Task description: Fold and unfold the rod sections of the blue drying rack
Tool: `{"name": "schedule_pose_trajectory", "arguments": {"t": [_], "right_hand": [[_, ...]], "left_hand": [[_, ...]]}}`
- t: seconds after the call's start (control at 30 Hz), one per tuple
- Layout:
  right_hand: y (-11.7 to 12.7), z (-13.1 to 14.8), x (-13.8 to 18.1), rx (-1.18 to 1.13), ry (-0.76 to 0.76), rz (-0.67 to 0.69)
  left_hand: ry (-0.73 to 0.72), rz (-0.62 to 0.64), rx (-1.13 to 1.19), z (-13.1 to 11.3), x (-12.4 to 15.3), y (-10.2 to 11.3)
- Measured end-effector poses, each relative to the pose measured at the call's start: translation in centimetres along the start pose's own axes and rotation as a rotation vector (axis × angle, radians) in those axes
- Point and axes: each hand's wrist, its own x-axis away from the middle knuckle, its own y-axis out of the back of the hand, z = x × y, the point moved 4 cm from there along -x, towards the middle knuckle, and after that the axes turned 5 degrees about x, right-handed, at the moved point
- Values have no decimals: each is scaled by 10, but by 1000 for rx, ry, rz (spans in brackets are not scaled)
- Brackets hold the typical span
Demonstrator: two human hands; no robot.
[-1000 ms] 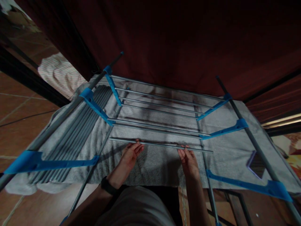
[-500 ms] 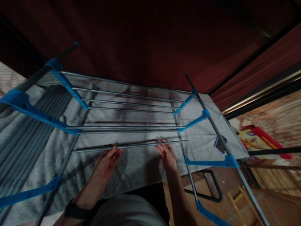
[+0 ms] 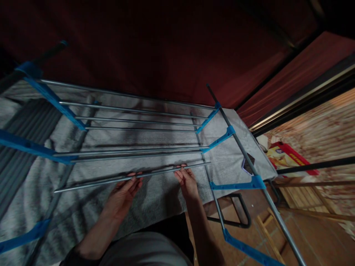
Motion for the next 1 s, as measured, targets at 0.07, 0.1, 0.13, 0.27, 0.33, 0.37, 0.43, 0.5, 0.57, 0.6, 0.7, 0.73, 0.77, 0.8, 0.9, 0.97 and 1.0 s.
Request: {"name": "schedule_pose_trajectory", "arguments": {"t": [0.07,0.1,0.13,0.27,0.33,0.37,0.43,0.5,0.57,0.6,0.7,0.73,0.77,0.8,0.9,0.97,1.0], "right_hand": [[-2,-1,1,9,-2,4],[-2,-1,2,15,-4,6],[-3,-2,2,15,-7,2],[-4,-2,6,-40,-43,-49],[-6,0,9,-80,-68,-54],[-8,1,11,-98,-82,-53],[-12,5,17,-131,-111,-56],[-19,10,24,-165,-148,-49],[-30,14,32,-217,-197,-21],[-37,16,36,-252,-225,-5],[-60,18,50,-346,-358,59],[-68,18,55,-369,-412,85],[-76,17,60,-388,-459,109],[-82,17,64,-400,-496,132],[-95,16,78,-354,-559,248],[-100,15,87,-250,-601,400],[-100,15,91,-200,-614,476]], "left_hand": [[-11,26,-3,4,2,-3],[-21,39,-7,7,3,-4],[-34,55,-11,8,5,-7],[-120,114,-54,11,17,-20],[-185,143,-112,8,25,-30],[-226,159,-148,6,30,-36],[-324,199,-224,-2,43,-48],[-431,253,-317,-13,57,-62],[-530,315,-412,-23,71,-75],[-571,343,-452,-27,77,-81],[-659,414,-521,-33,89,-94],[-680,433,-532,-33,91,-97],[-701,449,-544,-34,92,-99],[-725,462,-560,-36,93,-101],[-854,471,-596,-51,99,-108],[-947,460,-556,-70,105,-115],[-978,456,-521,-81,108,-118]]}}
